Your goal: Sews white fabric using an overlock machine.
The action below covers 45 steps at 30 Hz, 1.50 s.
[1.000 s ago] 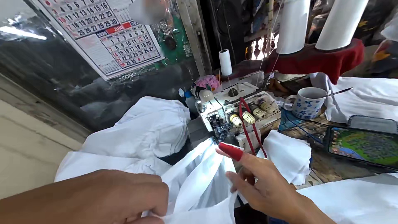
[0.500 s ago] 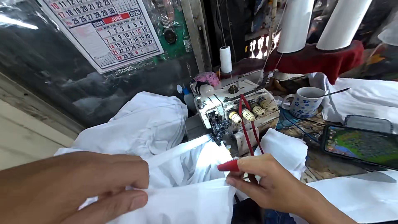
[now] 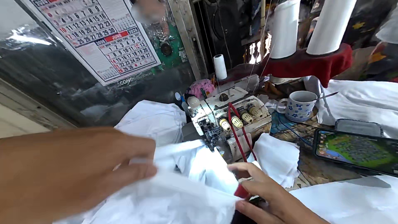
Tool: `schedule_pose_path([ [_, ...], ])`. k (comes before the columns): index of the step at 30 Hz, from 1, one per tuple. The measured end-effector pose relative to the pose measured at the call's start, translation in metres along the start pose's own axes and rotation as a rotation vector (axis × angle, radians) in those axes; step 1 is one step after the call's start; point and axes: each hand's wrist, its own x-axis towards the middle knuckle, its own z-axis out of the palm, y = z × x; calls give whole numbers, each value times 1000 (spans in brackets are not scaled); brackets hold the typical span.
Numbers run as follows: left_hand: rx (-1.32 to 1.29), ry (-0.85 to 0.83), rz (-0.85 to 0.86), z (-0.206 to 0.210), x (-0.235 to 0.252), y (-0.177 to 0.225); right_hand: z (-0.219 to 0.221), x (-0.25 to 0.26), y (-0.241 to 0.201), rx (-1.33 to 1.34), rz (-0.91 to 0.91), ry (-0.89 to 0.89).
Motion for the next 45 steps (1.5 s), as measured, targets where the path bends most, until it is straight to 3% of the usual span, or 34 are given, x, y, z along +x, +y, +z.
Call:
schedule_pose_path([
  [2, -305, -196, -50, 6, -4, -1, 4, -15, 17, 127, 37, -6],
  [3, -297, -210, -68, 12, 2, -10, 9, -17, 27, 224, 57, -16],
  [7, 222, 28, -25, 6, 44, -58, 14, 21, 34, 540, 105, -82],
  [9, 308, 65, -22, -20, 52, -60, 5, 48, 35, 604, 117, -110],
  [11, 229, 5, -122, -49, 49, -39, -4, 63, 38, 648, 134, -165],
  [13, -2, -55, -205, -59, 40, -18, -10, 69, 45, 641, 105, -218],
  [15, -174, -74, -132, -45, 34, -17, -11, 68, 50, 629, 71, -265],
  [19, 108, -237, -156, -34, 52, -21, -10, 65, 51, 646, 45, -290],
  [21, 206, -216, -165, -31, 58, -36, -9, 66, 51, 647, 47, -280],
  [26, 92, -43, -181, -34, 47, -42, -7, 68, 51, 616, 43, -271],
  [34, 23, -117, -100, -33, 53, -27, -7, 66, 52, 585, 75, -242],
  [39, -14, -139, -190, -34, 62, -8, -5, 66, 50, 605, 83, -234],
  [45, -72, -76, -49, -8, 76, -24, -5, 66, 49, 620, 124, -232],
])
